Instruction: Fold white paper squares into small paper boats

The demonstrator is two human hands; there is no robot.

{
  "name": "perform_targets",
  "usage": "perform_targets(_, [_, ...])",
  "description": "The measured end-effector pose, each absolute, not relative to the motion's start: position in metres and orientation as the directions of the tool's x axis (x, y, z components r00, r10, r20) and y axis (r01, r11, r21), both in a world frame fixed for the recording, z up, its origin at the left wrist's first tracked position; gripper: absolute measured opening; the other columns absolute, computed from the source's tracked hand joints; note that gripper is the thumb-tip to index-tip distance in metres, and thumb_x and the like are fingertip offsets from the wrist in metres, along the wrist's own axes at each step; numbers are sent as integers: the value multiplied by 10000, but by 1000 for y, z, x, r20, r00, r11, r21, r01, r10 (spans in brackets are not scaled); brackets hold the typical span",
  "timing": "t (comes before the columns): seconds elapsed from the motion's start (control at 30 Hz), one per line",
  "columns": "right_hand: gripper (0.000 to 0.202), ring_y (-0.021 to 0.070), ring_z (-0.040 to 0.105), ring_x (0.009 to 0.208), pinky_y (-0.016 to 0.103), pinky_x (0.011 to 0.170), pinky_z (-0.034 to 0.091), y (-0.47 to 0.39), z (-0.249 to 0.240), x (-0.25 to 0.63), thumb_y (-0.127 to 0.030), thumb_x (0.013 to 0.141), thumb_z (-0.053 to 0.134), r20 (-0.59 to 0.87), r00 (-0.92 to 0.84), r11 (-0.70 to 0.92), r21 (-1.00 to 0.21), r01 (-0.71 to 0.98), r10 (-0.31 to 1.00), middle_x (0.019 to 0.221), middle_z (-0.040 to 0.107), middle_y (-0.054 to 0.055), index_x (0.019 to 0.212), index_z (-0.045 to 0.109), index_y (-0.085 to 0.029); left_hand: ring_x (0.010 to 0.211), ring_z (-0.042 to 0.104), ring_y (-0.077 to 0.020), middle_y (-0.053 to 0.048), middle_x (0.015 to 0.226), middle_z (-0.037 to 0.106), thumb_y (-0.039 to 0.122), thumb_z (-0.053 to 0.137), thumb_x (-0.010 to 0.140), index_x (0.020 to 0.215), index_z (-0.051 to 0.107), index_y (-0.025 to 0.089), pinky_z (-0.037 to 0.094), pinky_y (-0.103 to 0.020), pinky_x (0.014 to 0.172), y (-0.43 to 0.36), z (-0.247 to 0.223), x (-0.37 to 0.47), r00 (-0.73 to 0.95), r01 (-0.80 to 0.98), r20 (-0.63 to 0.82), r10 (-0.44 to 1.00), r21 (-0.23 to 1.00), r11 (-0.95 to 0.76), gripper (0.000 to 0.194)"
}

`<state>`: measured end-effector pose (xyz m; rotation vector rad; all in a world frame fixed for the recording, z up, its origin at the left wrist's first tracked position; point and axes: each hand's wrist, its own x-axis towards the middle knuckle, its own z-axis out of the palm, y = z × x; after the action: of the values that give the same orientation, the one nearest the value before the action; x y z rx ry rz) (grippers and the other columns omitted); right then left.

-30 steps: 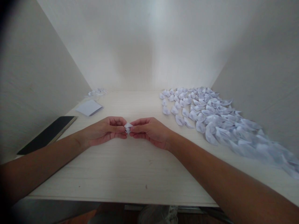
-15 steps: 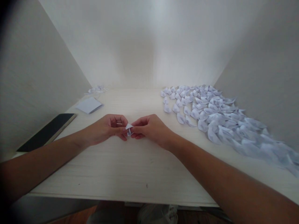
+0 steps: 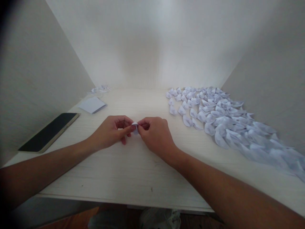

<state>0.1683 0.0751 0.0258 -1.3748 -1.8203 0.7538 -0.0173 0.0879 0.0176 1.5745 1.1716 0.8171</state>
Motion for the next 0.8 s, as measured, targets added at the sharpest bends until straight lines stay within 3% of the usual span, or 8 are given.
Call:
perform_targets(0.13, [115,175,711,689,275,660,497,78,26,169,-178,811,689,207,-146,253,-778,575,967,781,792,56,827,803,-177,459,493,-100,-2,574,593,452,602,915,710,662,158,348,-219,445,95,20,-20,396,568,-19,918,790,-229,364])
perform_targets(0.23, [125,155,672,641,263,632,445,80,25,168,-201,820,682,190,-178,260,-738,622,965,720,768,54,750,776,-157,536,471,-116,9,551,555,401,589,891,633,614,166,308,-243,523,98,22,-19,416,645,79,906,677,-355,349])
perform_targets(0.47, [199,146,617,623,273,610,359,77,22,161,-200,864,617,171,-231,287,-591,754,958,698,743,67,721,747,-151,548,421,-149,-3,545,492,295,506,854,568,542,194,216,-301,559,92,23,-8,374,829,50,926,429,-358,305])
perform_targets(0.7, [295,227,669,718,320,626,381,68,28,155,-243,964,513,146,-297,330,-370,868,944,822,764,146,819,747,-138,552,446,-169,-27,554,515,321,463,897,567,535,197,223,-313,567,90,23,-5,377,846,-20,926,414,-336,360])
perform_targets(0.8, [304,269,705,765,337,636,427,62,32,154,-179,990,453,111,-369,385,-261,885,923,882,762,189,941,746,-111,548,458,-168,-29,530,514,284,457,900,524,519,192,240,-311,563,88,26,-4,409,828,-58,911,443,-343,391])
